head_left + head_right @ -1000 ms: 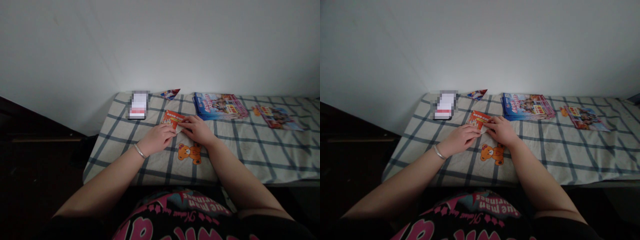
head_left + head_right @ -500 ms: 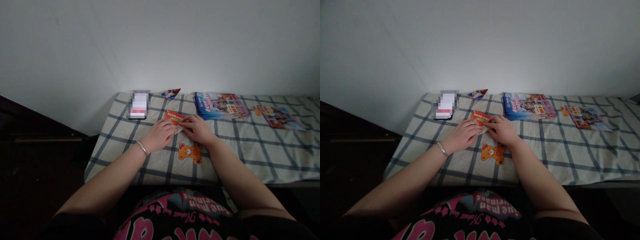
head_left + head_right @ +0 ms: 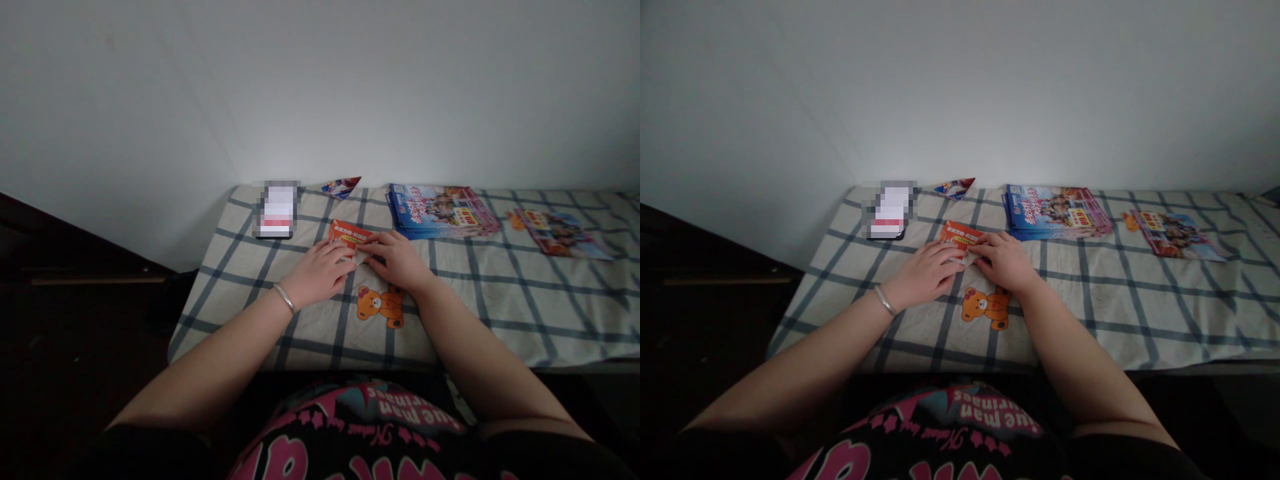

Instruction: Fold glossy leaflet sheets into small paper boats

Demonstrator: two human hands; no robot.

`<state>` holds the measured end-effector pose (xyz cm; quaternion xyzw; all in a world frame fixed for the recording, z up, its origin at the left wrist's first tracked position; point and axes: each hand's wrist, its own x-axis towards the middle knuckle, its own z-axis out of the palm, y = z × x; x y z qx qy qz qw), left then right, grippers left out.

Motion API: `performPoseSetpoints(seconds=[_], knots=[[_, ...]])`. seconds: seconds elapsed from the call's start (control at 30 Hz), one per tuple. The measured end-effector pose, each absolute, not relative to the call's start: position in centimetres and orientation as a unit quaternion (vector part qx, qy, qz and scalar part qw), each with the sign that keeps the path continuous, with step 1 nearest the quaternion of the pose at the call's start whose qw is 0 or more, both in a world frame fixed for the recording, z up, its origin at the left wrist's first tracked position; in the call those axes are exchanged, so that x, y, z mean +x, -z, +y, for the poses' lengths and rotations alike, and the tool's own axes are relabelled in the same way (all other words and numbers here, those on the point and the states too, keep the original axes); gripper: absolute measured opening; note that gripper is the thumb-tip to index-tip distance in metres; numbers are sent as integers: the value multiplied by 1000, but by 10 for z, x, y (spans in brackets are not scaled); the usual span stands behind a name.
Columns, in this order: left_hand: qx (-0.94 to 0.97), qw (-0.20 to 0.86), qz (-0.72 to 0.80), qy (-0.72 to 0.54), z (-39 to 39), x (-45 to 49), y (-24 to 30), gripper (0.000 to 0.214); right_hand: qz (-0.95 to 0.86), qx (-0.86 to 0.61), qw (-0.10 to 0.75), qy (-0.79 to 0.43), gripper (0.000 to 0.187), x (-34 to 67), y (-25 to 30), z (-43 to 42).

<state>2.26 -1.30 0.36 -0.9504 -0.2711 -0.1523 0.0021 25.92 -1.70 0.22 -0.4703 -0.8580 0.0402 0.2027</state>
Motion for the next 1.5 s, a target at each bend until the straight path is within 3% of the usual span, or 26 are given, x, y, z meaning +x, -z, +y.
performPoseSetpoints(seconds=[0.23, 0.53, 0.9, 1.5], knots=[[-947, 9, -283, 150, -17, 25, -7, 20, -863, -448, 233, 11, 16, 259, -7, -24], [-947, 0, -282, 155, -17, 25, -7, 18, -897, -417, 150, -11, 24, 256, -15, -31], [-948, 0, -279, 151, -15, 23, -2, 18, -879, -440, 179, -32, 17, 261, -16, -27], [-954, -15, -272, 127, -14, 18, -7, 21, -832, -542, 117, -21, 21, 274, -30, -30]])
